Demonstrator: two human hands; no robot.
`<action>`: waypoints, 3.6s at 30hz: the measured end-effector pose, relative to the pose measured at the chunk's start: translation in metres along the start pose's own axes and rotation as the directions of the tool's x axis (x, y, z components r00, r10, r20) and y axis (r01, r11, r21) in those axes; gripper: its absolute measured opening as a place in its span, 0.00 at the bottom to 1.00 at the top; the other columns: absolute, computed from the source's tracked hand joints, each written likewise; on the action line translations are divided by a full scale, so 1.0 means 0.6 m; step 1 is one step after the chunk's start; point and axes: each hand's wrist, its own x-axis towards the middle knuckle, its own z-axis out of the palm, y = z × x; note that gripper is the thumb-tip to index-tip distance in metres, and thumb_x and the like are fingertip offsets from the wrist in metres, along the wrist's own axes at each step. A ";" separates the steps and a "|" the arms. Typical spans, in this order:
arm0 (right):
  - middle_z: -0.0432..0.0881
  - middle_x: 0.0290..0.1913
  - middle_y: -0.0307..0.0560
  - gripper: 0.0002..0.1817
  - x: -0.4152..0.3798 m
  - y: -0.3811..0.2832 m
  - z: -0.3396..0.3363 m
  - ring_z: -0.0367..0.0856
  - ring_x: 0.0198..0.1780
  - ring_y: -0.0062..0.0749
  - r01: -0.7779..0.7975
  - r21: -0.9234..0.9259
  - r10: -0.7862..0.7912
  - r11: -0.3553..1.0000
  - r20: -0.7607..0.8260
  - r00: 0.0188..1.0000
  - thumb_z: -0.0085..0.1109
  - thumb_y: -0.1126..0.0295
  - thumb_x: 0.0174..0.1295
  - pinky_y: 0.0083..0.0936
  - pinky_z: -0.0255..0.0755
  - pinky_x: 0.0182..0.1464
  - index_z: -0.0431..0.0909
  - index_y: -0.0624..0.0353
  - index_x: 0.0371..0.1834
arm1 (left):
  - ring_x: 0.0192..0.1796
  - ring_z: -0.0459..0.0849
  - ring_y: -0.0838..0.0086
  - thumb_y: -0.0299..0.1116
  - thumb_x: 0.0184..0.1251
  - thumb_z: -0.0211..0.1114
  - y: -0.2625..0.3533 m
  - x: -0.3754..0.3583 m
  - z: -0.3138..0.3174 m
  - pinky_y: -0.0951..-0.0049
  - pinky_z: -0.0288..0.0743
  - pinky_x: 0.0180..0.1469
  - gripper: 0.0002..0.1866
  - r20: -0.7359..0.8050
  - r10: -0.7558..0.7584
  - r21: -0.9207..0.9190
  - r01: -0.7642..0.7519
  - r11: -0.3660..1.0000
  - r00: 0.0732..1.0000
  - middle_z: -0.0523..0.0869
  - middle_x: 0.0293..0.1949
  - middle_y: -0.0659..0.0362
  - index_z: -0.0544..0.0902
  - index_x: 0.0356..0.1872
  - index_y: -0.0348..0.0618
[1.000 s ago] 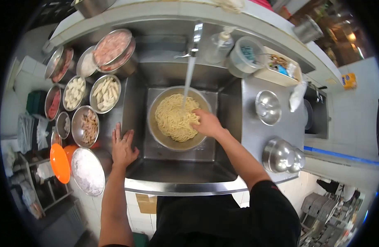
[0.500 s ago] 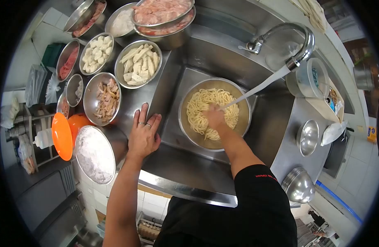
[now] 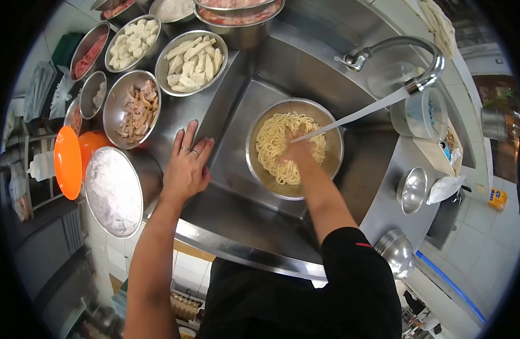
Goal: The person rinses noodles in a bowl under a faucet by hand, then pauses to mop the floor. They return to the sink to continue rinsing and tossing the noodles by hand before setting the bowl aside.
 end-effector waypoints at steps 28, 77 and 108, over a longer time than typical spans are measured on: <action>0.70 0.81 0.69 0.72 -0.037 0.064 0.110 0.67 0.83 0.57 0.139 0.821 -0.067 0.554 -0.122 0.990 0.93 0.55 0.42 0.42 0.62 0.85 0.54 0.62 0.89 | 0.90 0.53 0.45 0.31 0.51 0.72 0.003 -0.002 0.001 0.39 0.51 0.89 0.40 -0.033 -0.009 0.024 0.010 1.000 0.999 0.83 0.71 0.54 0.81 0.72 0.43; 0.79 0.72 0.69 0.46 0.171 0.015 0.103 0.77 0.75 0.63 -0.008 0.554 0.050 0.832 -0.060 0.997 0.76 0.65 0.57 0.49 0.77 0.72 0.68 0.55 0.82 | 0.89 0.56 0.44 0.32 0.52 0.73 0.002 0.000 0.005 0.37 0.52 0.88 0.38 -0.018 -0.012 0.000 0.012 1.000 1.000 0.84 0.70 0.53 0.82 0.70 0.42; 0.62 0.85 0.72 0.60 -0.089 0.021 0.068 0.71 0.79 0.71 0.233 0.207 -0.226 0.950 -0.056 0.972 0.86 0.48 0.44 0.52 0.75 0.76 0.65 0.36 0.86 | 0.89 0.56 0.42 0.35 0.51 0.74 0.009 0.005 0.002 0.36 0.49 0.88 0.38 -0.002 -0.008 -0.004 0.007 1.000 1.000 0.84 0.71 0.53 0.82 0.70 0.42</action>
